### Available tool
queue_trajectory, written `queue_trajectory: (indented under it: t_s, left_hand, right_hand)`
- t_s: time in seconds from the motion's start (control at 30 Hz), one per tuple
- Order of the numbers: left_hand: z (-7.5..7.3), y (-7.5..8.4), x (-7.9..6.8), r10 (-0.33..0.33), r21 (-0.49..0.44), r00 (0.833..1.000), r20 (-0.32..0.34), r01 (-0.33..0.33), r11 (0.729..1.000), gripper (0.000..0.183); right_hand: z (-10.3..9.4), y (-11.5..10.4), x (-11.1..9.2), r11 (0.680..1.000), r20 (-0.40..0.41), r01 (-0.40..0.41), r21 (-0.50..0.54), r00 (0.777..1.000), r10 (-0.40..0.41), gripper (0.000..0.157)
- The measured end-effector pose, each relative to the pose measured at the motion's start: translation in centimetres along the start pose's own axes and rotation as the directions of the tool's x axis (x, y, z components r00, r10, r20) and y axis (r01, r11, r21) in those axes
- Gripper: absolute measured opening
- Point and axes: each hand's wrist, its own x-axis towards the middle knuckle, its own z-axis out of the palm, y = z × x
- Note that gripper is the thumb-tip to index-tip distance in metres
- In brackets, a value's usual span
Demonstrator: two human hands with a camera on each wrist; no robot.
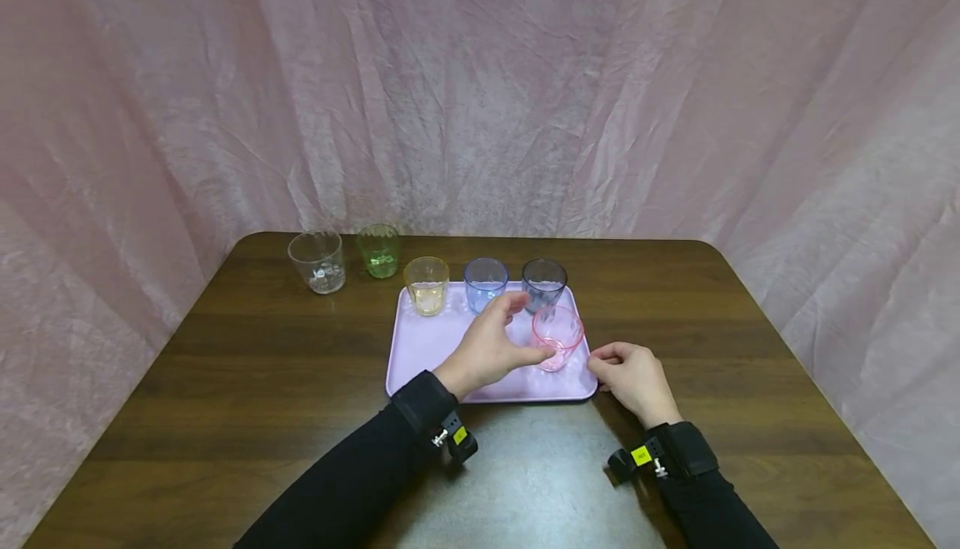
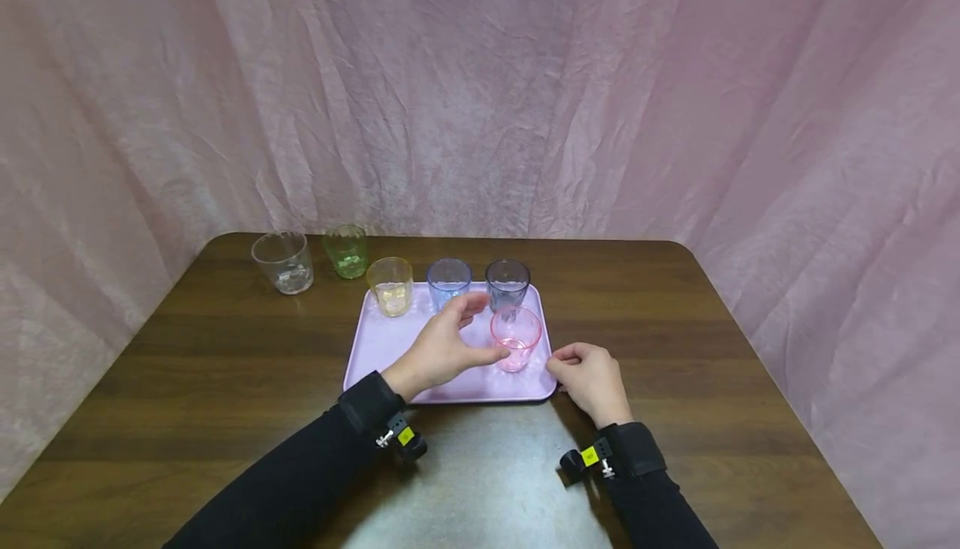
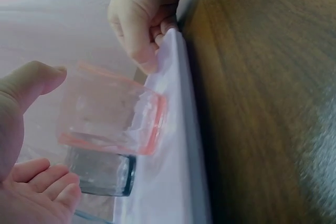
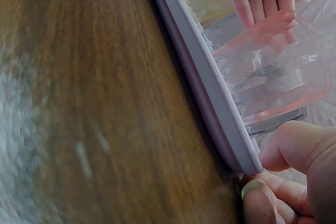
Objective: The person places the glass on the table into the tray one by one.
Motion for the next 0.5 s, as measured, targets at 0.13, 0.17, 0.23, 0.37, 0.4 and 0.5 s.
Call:
queue_trajectory:
  t_s: [0.13,0.17,0.23,0.37,0.4,0.5]
  left_hand:
    - [-0.7,0.2,0.0,-0.002,-0.020,1.000,-0.004,0.002,1.000,0.087]
    - [-0.9,0.2,0.0,-0.003,-0.025,1.000,-0.006,0.003,1.000,0.086]
    - [-1.3,0.3,0.0,-0.003,-0.038,1.000,-0.011,0.003,0.999,0.086]
    - [-2.0,0.6,0.1,0.004,-0.055,1.000,-0.021,-0.005,0.998,0.084]
    - [-2.2,0.6,0.1,0.005,-0.062,1.000,-0.025,-0.006,0.998,0.083]
    - [-2.8,0.8,0.1,0.008,-0.084,0.999,-0.042,-0.011,0.996,0.082]
  right_hand:
    - [0.0,0.1,0.0,1.000,0.000,-0.003,0.004,1.000,0.003,0.017]
    - [0.0,0.1,0.0,1.000,0.000,-0.003,0.003,1.000,0.003,0.017]
    - [0.1,0.0,0.0,1.000,-0.002,0.000,0.003,1.000,0.000,0.017]
    - [0.1,0.1,0.1,1.000,-0.010,0.003,0.002,1.000,-0.003,0.017]
    - [0.1,0.1,0.1,1.000,-0.011,0.003,0.003,1.000,-0.003,0.017]
    - [0.1,0.1,0.1,1.000,-0.011,0.003,0.004,1.000,-0.003,0.017]
